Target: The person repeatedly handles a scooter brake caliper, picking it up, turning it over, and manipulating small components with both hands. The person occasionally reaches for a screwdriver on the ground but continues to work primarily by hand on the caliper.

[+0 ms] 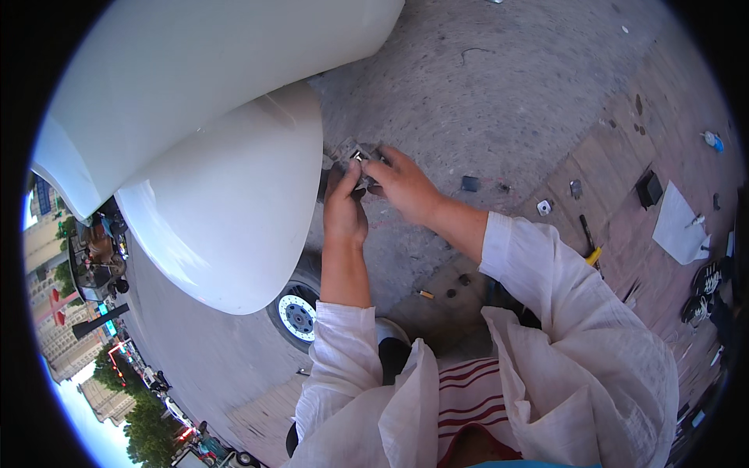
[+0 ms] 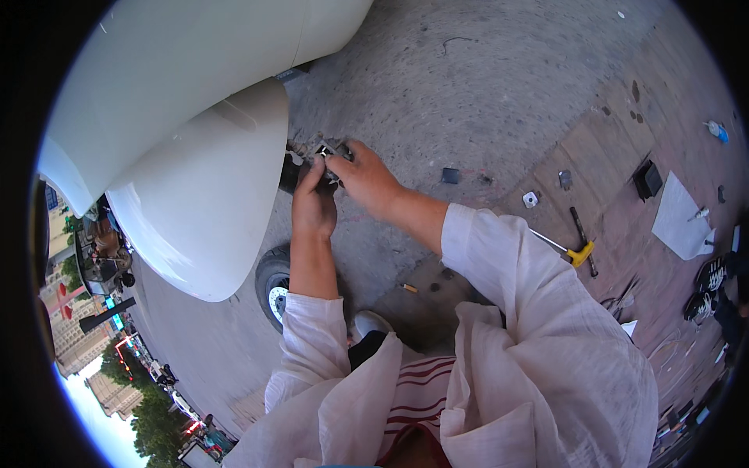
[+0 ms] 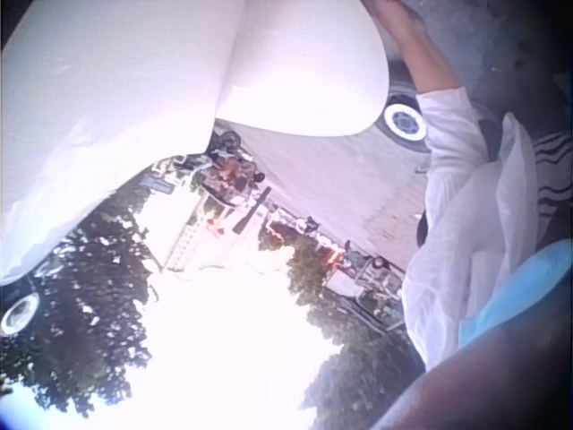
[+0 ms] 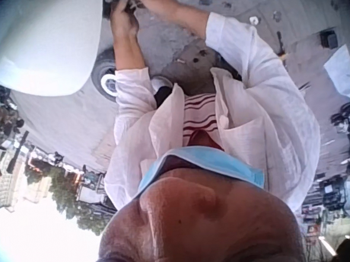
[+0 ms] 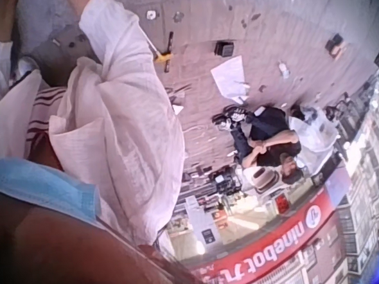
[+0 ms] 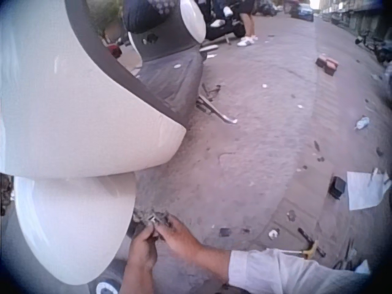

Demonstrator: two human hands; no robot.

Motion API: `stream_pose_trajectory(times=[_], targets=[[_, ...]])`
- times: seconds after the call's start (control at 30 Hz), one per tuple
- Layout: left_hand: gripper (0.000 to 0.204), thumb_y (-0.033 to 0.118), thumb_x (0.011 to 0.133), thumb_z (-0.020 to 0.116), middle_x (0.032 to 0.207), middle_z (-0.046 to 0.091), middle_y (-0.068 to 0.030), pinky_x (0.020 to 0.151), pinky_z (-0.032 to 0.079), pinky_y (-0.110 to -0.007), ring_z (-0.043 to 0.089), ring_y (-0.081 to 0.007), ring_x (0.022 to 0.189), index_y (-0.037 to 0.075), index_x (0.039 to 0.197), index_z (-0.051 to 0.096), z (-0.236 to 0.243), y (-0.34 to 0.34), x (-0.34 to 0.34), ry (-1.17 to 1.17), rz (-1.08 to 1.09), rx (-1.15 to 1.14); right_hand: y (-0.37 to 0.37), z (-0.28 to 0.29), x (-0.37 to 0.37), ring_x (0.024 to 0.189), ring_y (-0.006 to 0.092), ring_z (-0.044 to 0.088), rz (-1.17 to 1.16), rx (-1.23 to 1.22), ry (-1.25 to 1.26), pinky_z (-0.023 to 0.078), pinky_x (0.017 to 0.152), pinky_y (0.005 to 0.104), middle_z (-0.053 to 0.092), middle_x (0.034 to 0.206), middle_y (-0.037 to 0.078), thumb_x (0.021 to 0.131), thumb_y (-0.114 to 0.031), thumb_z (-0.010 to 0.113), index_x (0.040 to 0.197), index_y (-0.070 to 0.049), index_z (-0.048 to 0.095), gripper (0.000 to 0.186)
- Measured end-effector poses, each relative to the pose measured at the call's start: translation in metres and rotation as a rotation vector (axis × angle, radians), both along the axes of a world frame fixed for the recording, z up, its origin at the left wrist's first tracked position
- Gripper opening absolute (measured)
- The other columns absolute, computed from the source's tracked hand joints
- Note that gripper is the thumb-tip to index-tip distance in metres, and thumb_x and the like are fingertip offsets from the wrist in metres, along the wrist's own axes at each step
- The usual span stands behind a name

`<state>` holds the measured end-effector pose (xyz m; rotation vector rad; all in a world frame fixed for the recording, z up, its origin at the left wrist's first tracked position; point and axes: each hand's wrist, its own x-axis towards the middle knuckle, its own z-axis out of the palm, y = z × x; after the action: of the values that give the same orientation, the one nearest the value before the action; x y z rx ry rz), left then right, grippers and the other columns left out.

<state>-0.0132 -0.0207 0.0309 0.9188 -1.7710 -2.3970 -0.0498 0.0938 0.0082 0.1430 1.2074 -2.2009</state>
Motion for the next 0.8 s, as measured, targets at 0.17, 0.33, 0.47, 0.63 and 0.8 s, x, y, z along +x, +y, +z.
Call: stream_pose_trajectory(times=[0.17,0.33,0.47,0.63,0.8], targets=[[0.023,0.018,0.091,0.058,0.104,0.063,-0.006,0.089,0.041,-0.035,0.057,-0.0189,0.099,0.003,0.108,0.059,-0.012,-0.001,-0.026,0.087,0.058,0.137,-0.008,-0.015,-0.011,0.093,0.0202,0.059,-0.107,-0.086,0.02,0.048,0.082,0.0321,0.061,0.104,0.015,0.087,-0.027,0.057,0.121,0.007,0.051,0.049],[0.017,0.01,0.089,0.059,0.103,0.063,-0.0075,0.095,0.044,-0.035,0.059,-0.0199,0.1,0.001,0.104,0.059,-0.003,0.011,-0.042,0.157,0.083,0.21,-0.007,-0.015,-0.019,0.096,0.0223,0.06,-0.278,0.093,0.133,0.048,0.085,0.0343,0.062,0.105,0.018,0.087,-0.026,0.056,0.12,0.006,0.051,0.047],[0.017,0.013,0.09,0.057,0.101,0.062,-0.0073,0.093,0.046,-0.034,0.059,-0.0191,0.098,0.001,0.103,0.059,-0.01,0.011,-0.049,0.129,0.039,0.215,-0.007,-0.004,-0.021,0.098,0.0221,0.06,-0.279,0.16,0.182,0.047,0.087,0.0333,0.062,0.106,0.019,0.087,-0.024,0.057,0.121,0.005,0.05,0.045],[0.021,0.002,0.089,0.054,0.1,0.061,-0.0089,0.083,0.051,-0.033,0.061,-0.0189,0.092,-0.002,0.11,0.055,-0.028,0.006,-0.051,0.182,0.081,0.266,-0.011,-0.003,-0.021,0.102,0.0191,0.058,-0.312,0.122,0.207,0.046,0.09,0.03,0.06,0.112,0.014,0.089,-0.017,0.055,0.126,0.004,0.047,0.043],[0.024,0.003,0.089,0.052,0.099,0.06,-0.0081,0.079,0.051,-0.032,0.06,-0.018,0.089,-0.002,0.112,0.054,-0.027,0.019,-0.053,0.161,0.131,0.159,-0.018,-0.01,-0.021,0.095,0.0263,0.062,-0.409,0.133,0.203,0.049,0.084,0.0368,0.062,0.1,0.02,0.086,-0.021,0.058,0.116,0.004,0.051,0.04]])
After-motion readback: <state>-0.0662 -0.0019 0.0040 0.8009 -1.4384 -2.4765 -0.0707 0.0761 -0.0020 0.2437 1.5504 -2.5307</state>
